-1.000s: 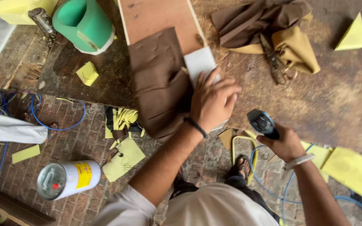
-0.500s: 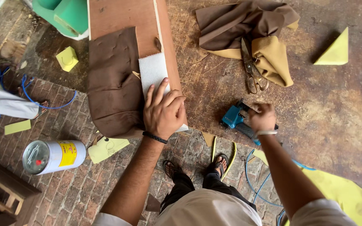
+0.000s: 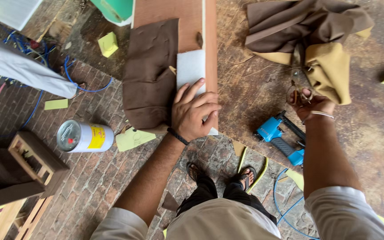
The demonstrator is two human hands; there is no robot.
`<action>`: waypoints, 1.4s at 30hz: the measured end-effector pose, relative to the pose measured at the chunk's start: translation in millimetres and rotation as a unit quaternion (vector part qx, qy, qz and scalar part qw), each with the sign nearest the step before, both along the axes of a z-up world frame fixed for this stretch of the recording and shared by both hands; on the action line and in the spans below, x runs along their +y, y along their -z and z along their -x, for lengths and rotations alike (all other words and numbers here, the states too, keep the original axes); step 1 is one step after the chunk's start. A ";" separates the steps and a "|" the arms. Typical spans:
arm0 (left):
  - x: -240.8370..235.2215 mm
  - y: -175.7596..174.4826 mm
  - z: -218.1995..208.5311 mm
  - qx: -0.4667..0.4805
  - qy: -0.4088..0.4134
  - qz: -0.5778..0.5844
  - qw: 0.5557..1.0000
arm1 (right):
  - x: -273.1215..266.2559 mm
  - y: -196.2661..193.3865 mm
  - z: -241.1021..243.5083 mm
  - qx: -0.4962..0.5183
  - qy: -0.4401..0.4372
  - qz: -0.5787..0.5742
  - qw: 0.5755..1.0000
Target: The person staples brown fabric onto a cushion using a pneumatic staple gun, then trims excess fabric with scissors. They reposition the cushion and continue stapling and trimming to secure the fabric around the edges.
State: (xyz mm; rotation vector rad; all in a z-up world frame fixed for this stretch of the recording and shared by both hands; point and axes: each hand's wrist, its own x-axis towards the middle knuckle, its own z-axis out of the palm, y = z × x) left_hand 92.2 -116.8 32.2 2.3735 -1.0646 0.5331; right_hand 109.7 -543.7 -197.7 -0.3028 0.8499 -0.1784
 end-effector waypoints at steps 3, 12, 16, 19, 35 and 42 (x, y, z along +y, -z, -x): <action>18.1 -8.0 -1.7 0.078 0.063 0.042 0.994 | 14.2 -20.3 10.3 -0.075 0.000 0.009 0.997; 122.6 -19.9 -11.4 0.108 0.109 -0.161 0.975 | 83.5 0.9 33.7 -0.047 -0.268 0.103 0.957; 131.1 0.6 -36.7 -0.037 0.183 -0.179 0.966 | 171.5 -9.8 78.7 0.123 -0.246 0.413 0.868; 131.2 2.9 -51.6 -0.005 0.277 -0.167 0.946 | 264.9 -26.8 143.4 0.134 -0.111 0.454 0.874; 110.5 -23.6 -71.9 -0.262 0.503 -0.291 0.771 | 530.1 -36.1 266.6 0.291 -0.091 0.756 0.579; 97.1 -18.7 -57.0 -0.232 0.465 -0.350 0.779 | 542.5 6.2 219.7 0.285 -0.041 0.783 0.551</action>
